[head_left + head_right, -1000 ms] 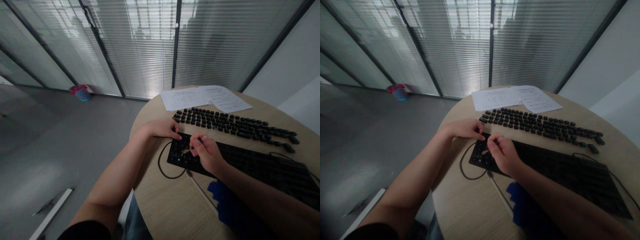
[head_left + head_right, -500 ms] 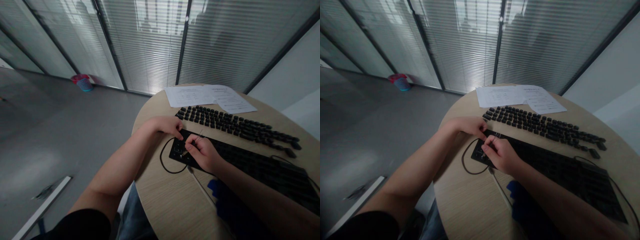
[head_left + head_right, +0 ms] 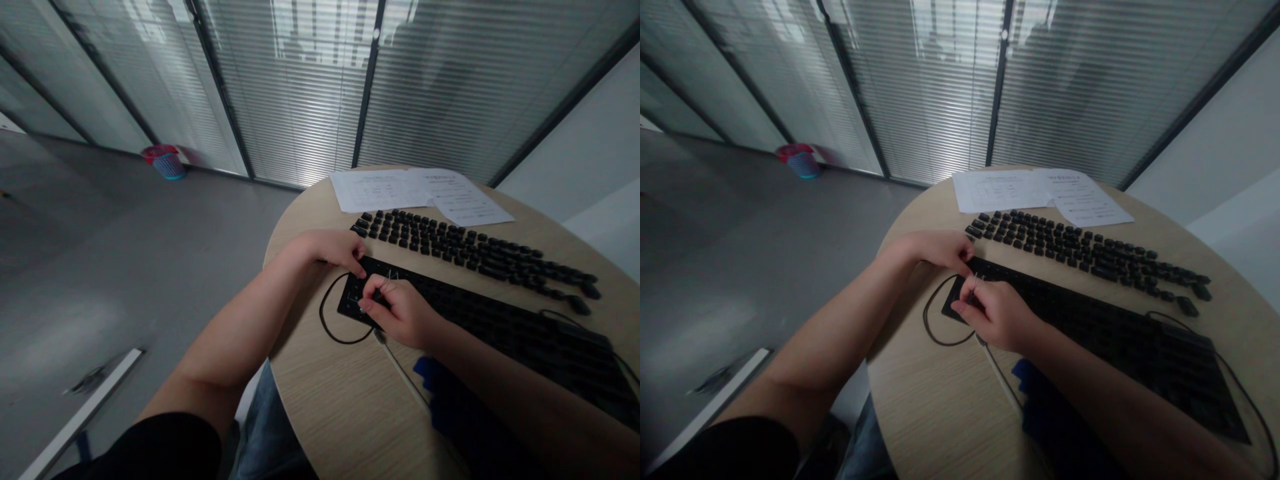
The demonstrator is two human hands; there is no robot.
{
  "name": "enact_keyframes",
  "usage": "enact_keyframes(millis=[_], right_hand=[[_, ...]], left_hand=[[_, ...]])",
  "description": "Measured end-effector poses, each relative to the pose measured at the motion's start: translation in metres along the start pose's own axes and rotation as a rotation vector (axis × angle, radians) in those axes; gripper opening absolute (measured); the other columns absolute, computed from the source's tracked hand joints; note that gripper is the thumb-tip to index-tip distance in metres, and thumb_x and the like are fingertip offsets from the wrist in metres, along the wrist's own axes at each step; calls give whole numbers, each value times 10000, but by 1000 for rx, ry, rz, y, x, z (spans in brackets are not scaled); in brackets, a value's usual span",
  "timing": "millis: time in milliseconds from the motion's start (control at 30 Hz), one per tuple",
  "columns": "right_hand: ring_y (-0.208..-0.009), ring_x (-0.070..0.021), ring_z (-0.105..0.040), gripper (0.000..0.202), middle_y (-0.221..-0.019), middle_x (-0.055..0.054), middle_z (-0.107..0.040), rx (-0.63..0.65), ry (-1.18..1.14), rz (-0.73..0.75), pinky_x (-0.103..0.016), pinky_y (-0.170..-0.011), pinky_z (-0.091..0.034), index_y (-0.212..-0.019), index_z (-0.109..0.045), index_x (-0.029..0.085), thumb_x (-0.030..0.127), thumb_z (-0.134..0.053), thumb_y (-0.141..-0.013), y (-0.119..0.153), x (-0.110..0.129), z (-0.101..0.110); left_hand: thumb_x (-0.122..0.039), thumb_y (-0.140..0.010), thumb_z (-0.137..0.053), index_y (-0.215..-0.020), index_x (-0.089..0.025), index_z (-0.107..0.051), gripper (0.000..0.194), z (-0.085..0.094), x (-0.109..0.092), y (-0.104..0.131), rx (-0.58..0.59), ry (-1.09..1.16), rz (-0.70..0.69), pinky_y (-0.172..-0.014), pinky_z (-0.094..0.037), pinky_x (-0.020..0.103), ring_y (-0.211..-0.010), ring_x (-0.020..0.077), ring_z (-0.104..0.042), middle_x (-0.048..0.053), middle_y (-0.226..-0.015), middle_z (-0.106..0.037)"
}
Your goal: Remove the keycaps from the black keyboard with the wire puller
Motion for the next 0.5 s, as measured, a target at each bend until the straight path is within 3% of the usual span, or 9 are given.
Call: enact_keyframes(millis=[500], right_hand=[[-481,-107,-458,317,-553,62,-519,61,11,17,-258,-527,-319,-801,-582,226,460,-627,-1010,-2,7,-5]], left_hand=[[-318,-663,-836,-568,-218,-577,294,4,-1,0,-41,50,12,-551,-275,306,-509,134,-429,-50,-490,-497]])
Point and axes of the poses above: each hand's wrist, its own y-axis away from the middle knuckle, its own z-axis out of the back of the hand, x = y × z, the point moved 10 cm from there along -y, towards the middle knuckle
